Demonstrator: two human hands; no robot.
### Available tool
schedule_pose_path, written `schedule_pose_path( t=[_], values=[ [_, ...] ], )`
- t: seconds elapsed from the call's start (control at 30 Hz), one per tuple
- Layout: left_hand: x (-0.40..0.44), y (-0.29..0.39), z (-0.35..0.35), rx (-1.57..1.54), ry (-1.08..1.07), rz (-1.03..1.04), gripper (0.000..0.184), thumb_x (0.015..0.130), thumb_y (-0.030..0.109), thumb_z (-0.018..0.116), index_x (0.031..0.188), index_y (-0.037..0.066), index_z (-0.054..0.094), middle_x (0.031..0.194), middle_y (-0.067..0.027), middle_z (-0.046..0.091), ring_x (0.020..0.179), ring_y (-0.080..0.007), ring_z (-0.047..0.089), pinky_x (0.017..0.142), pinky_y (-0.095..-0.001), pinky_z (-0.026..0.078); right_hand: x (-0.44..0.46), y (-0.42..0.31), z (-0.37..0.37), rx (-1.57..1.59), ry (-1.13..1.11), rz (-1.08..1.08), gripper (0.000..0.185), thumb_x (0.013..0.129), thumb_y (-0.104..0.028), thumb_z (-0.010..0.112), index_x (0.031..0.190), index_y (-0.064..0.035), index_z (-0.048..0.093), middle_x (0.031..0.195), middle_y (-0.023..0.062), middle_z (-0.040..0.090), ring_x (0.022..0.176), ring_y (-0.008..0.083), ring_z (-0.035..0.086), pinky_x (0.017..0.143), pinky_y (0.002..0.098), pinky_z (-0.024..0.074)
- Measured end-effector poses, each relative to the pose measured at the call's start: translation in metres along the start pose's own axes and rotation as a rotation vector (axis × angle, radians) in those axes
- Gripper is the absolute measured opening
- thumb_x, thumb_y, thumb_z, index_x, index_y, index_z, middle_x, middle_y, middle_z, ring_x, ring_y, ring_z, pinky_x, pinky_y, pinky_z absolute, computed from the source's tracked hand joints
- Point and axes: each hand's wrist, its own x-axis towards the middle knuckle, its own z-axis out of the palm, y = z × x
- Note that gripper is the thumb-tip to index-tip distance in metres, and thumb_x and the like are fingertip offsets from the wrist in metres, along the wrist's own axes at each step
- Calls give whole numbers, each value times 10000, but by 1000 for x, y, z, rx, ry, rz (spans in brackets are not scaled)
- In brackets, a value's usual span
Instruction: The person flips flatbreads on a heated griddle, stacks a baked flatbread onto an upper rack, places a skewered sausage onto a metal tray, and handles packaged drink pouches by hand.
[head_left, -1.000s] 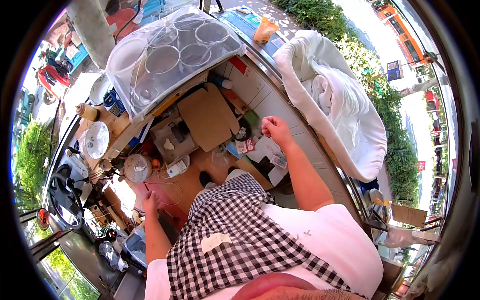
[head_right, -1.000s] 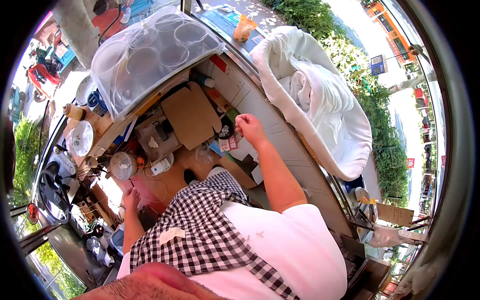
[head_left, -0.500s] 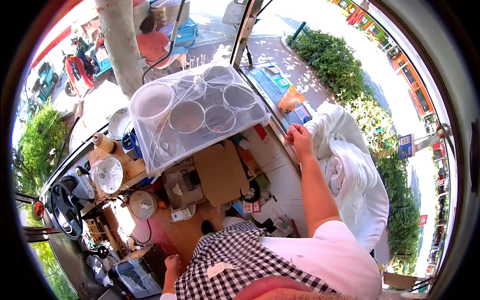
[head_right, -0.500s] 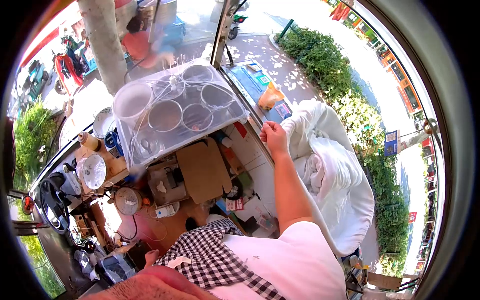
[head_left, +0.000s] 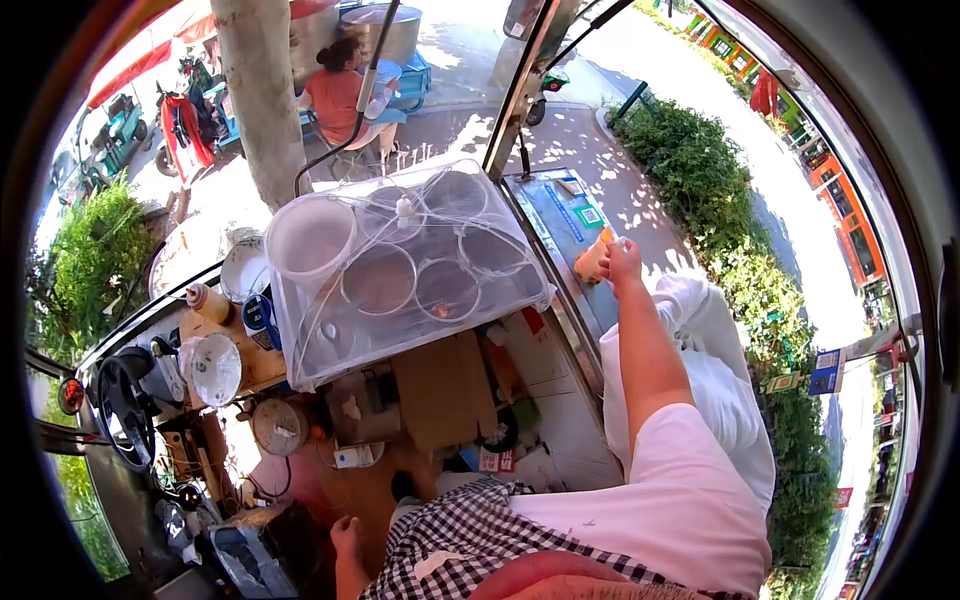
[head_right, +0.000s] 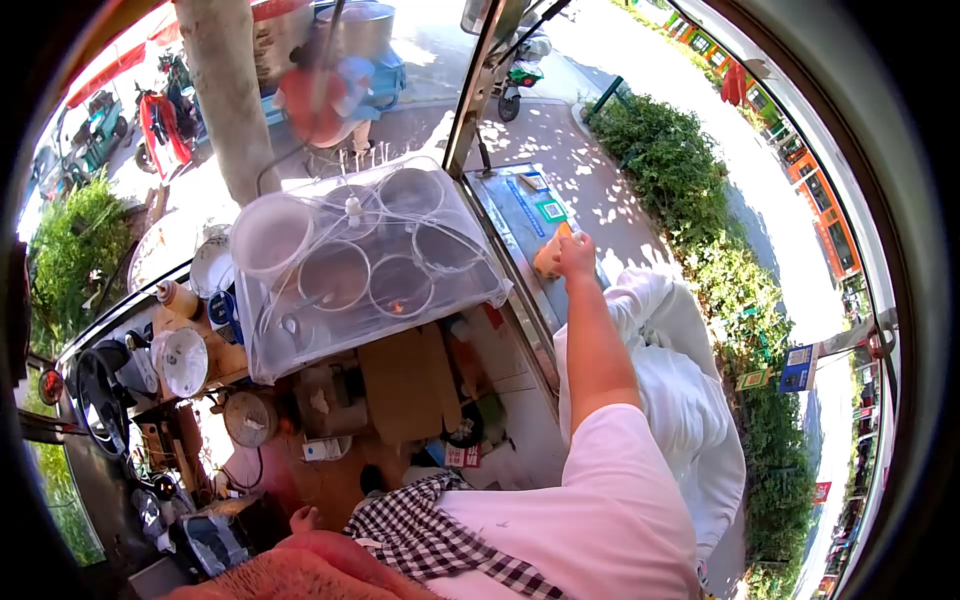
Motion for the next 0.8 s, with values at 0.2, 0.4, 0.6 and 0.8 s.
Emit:
schedule_pose_path(
  t=[0.2, 0.4, 0.6, 0.8],
  values=[
    [-12, 3, -4, 179, 104, -44, 372, 857, 121, 640, 1165, -68, 552, 837, -88, 628, 626, -146, 587, 498, -264, 459, 34, 6, 10, -5, 17, 98, 699, 896, -239, 601, 1470, -160, 210, 936, 114, 541, 630, 197, 569, 476, 317, 475],
    [-11, -11, -11, 191, 138, -94, 357, 862, 135, 633, 1157, -54, 562, 814, -77, 622, 604, -143, 583, 478, -262, 451, 65, 21, 14, -57, 61, 147, 431, 907, -241, 594, 1267, -112, 396, 826, 94, 534, 565, 189, 542, 449, 303, 451],
    [1, -13, -8, 74, 24, -87, 342, 856, 113, 630, 1147, -53, 560, 730, -42, 582, 567, -124, 557, 437, -249, 415, 72, 37, 3, -38, -11, 120, 279, 902, -264, 615, 1061, -67, 497, 690, 63, 516, 554, 165, 545, 410, 285, 428],
    [23, 11, 3, 133, 20, 138, 288, 835, 107, 645, 1067, -58, 599, 765, -71, 616, 616, -130, 580, 502, -262, 456, 70, 58, 1, -519, 183, -406, 284, 863, -291, 643, 985, -36, 610, 748, 122, 648, 644, 233, 626, 602, 364, 509]
  ],
)
